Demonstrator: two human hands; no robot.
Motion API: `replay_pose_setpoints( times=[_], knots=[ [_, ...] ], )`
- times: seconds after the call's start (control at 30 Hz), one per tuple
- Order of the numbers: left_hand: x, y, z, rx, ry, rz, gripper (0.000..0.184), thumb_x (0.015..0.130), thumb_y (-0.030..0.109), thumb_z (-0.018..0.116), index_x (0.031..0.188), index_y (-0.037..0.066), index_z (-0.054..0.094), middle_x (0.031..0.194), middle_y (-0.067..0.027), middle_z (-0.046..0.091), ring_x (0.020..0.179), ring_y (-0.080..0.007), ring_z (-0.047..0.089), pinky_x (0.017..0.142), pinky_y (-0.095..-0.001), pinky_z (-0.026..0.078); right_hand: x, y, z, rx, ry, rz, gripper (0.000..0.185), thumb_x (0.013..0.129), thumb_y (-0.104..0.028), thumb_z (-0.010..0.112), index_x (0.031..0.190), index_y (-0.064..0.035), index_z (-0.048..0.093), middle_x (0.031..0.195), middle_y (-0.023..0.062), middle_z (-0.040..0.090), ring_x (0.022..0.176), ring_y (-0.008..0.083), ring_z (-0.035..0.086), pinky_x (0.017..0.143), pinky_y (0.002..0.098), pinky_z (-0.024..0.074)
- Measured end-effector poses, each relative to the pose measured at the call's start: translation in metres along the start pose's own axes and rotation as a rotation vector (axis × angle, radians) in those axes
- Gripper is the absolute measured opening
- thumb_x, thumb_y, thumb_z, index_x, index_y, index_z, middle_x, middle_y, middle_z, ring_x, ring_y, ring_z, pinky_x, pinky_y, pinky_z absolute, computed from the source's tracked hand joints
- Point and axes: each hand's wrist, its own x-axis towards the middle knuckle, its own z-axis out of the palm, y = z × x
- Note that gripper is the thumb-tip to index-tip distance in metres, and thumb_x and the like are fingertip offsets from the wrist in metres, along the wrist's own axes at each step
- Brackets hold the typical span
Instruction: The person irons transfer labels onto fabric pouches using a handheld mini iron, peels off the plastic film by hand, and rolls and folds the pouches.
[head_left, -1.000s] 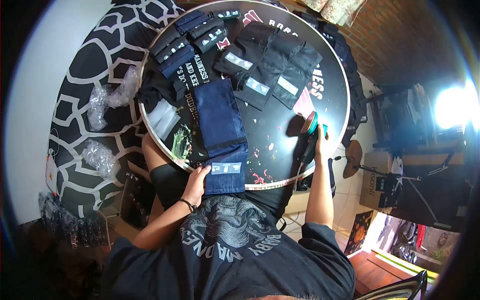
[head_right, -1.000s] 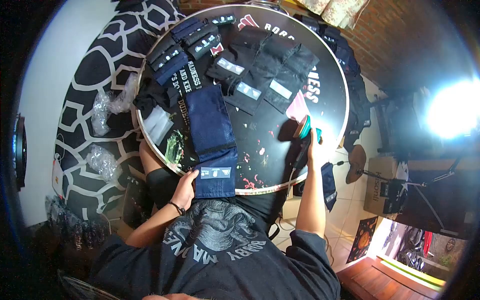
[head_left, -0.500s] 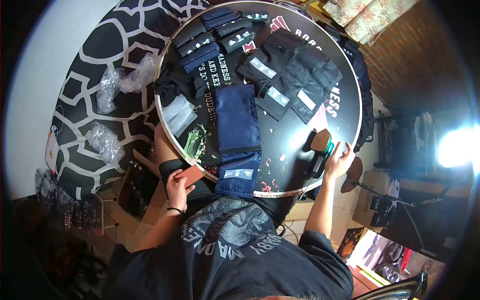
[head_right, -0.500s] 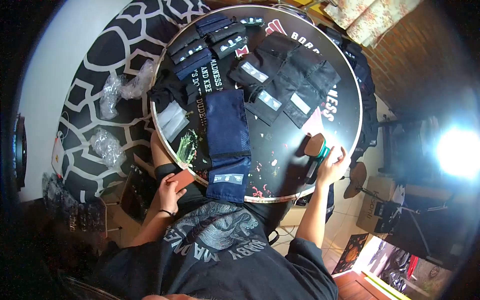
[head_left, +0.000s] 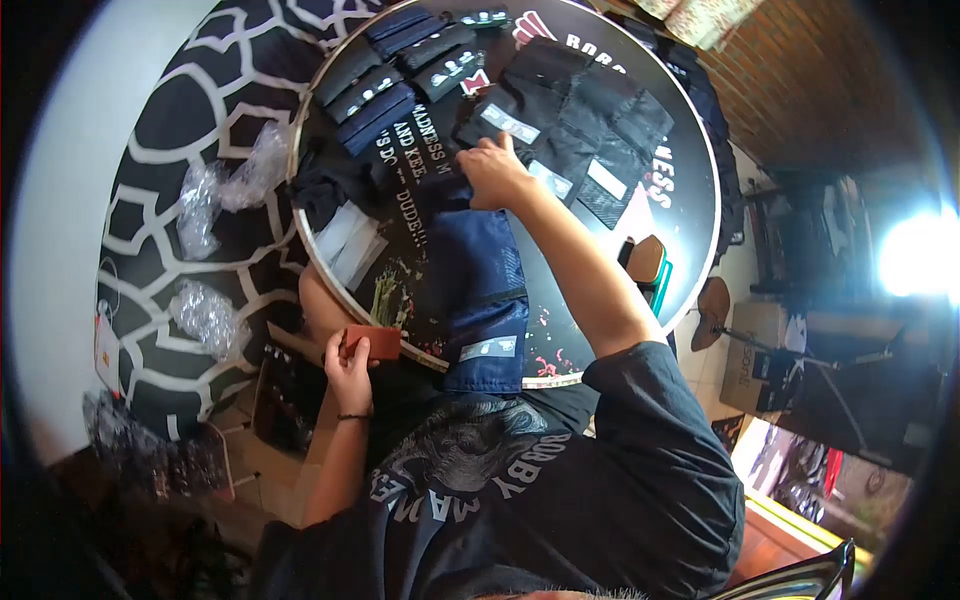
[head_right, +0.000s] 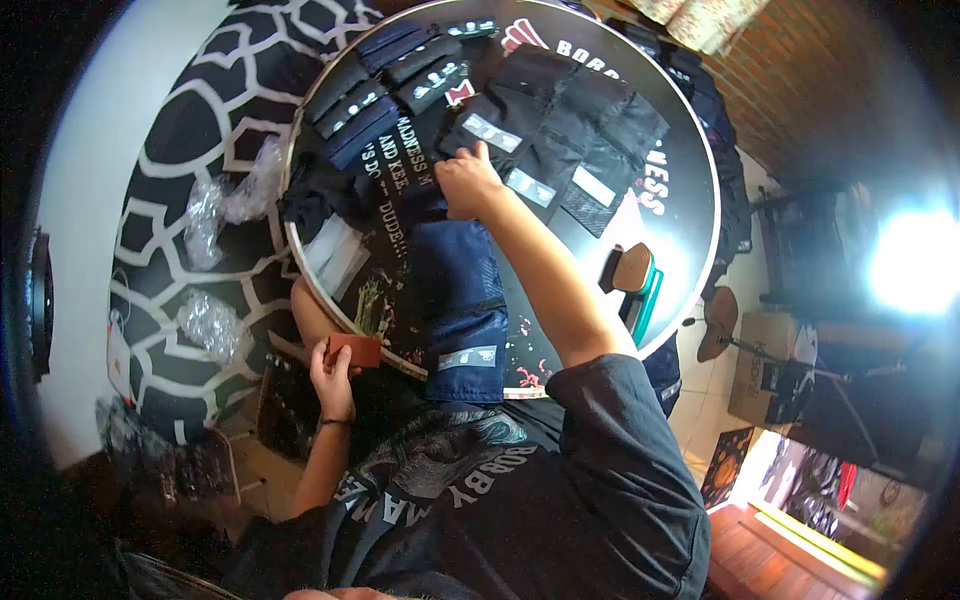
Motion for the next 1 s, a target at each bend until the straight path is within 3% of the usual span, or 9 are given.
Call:
replay_pose_setpoints(
  times=[0.1, 0.17, 0.2, 0.33, 0.4, 0.57, 0.7, 0.9, 1.0],
  knots=[
    [0.008, 0.003, 0.006, 0.047, -0.021, -0.063, 0.033, 0.101, 0.006, 0.064, 0.131, -0.004, 0.056, 0.119, -0.0087, 0.065, 0.100, -0.0137, 0.065, 0.077, -0.0269, 0.056, -0.005, 0.007, 0.006, 0.004, 0.038, -0.010, 0.041, 0.062, -0.035, 0.082, 0.095, -0.0104, 0.078, 0.108, 0.0040, 0.073, 0.115, 0.0255, 0.061, 0.101, 0.0495, 0.0377],
    [0.018, -0.005, 0.014, -0.060, -0.080, 0.153, 0.032, 0.101, 0.005, 0.064, 0.130, -0.005, 0.056, 0.119, -0.0091, 0.064, 0.104, -0.0157, 0.064, 0.089, -0.0305, 0.054, -0.013, 0.011, 0.007, 0.137, 0.182, -0.117, 0.049, 0.061, -0.034, 0.083, 0.103, -0.0109, 0.075, 0.105, 0.0061, 0.071, 0.115, 0.0248, 0.060, 0.102, 0.0436, 0.0374],
    [0.023, -0.003, 0.019, -0.029, -0.110, 0.210, 0.033, 0.101, 0.004, 0.063, 0.132, -0.005, 0.056, 0.122, -0.0101, 0.063, 0.109, -0.0171, 0.062, 0.097, -0.0328, 0.051, -0.020, 0.012, 0.001, 0.192, 0.198, -0.174, 0.052, 0.062, -0.031, 0.083, 0.106, -0.0066, 0.074, 0.103, 0.0110, 0.072, 0.108, 0.0276, 0.065, 0.097, 0.0411, 0.0455],
    [0.047, 0.008, 0.036, -0.038, -0.133, 0.212, 0.036, 0.101, 0.004, 0.062, 0.136, -0.005, 0.054, 0.124, -0.0114, 0.063, 0.110, -0.0181, 0.062, 0.098, -0.0334, 0.051, -0.066, 0.035, -0.024, 0.672, 0.142, -0.109, 0.053, 0.067, -0.021, 0.080, 0.114, 0.0009, 0.068, 0.103, 0.0206, 0.073, 0.091, 0.0345, 0.071, 0.082, 0.0421, 0.0559],
    [0.051, 0.016, 0.041, -0.018, -0.150, 0.242, 0.037, 0.101, 0.004, 0.062, 0.136, -0.004, 0.054, 0.124, -0.0113, 0.063, 0.110, -0.0180, 0.062, 0.098, -0.0334, 0.051, -0.110, 0.056, -0.077, 0.760, 0.127, -0.007, 0.058, 0.069, -0.021, 0.081, 0.121, 0.0008, 0.068, 0.105, 0.0226, 0.073, 0.094, 0.0314, 0.072, 0.087, 0.0409, 0.0557],
    [0.061, 0.001, 0.042, -0.049, -0.150, 0.241, 0.036, 0.101, 0.004, 0.062, 0.135, -0.004, 0.054, 0.123, -0.0110, 0.063, 0.110, -0.0176, 0.062, 0.098, -0.0328, 0.050, -0.177, 0.191, -0.107, 0.679, 0.378, 0.241, 0.068, 0.070, -0.017, 0.084, 0.131, 0.0070, 0.063, 0.116, 0.0147, 0.072, 0.108, 0.0239, 0.067, 0.101, 0.0341, 0.0499],
    [0.059, 0.003, 0.044, 0.016, -0.125, 0.225, 0.034, 0.101, 0.004, 0.062, 0.133, -0.005, 0.055, 0.121, -0.0095, 0.063, 0.109, -0.0162, 0.062, 0.098, -0.0322, 0.050, -0.170, 0.313, -0.097, 1.053, 0.262, 0.374, 0.046, 0.078, -0.011, 0.077, 0.121, 0.0046, 0.070, 0.103, 0.0060, 0.074, 0.094, 0.0145, 0.066, 0.095, 0.0270, 0.0506],
    [0.059, 0.008, 0.042, 0.102, -0.097, 0.203, 0.035, 0.101, 0.003, 0.061, 0.134, -0.005, 0.055, 0.121, -0.0085, 0.063, 0.109, -0.0155, 0.061, 0.098, -0.0314, 0.049, -0.145, 0.424, -0.057, 1.043, 0.276, 0.655, 0.048, 0.080, -0.017, 0.080, 0.122, 0.0039, 0.071, 0.102, 0.0078, 0.076, 0.092, 0.0145, 0.070, 0.088, 0.0290, 0.0552],
    [0.059, 0.012, 0.046, 0.103, -0.038, 0.155, 0.036, 0.100, 0.003, 0.060, 0.135, -0.005, 0.056, 0.122, -0.0083, 0.063, 0.110, -0.0154, 0.061, 0.099, -0.0308, 0.048, -0.130, 0.434, -0.028, 0.587, 0.474, 0.739, 0.060, 0.076, -0.027, 0.084, 0.126, 0.0035, 0.069, 0.108, 0.0142, 0.076, 0.098, 0.0225, 0.073, 0.093, 0.0329, 0.0556]
  ],
)
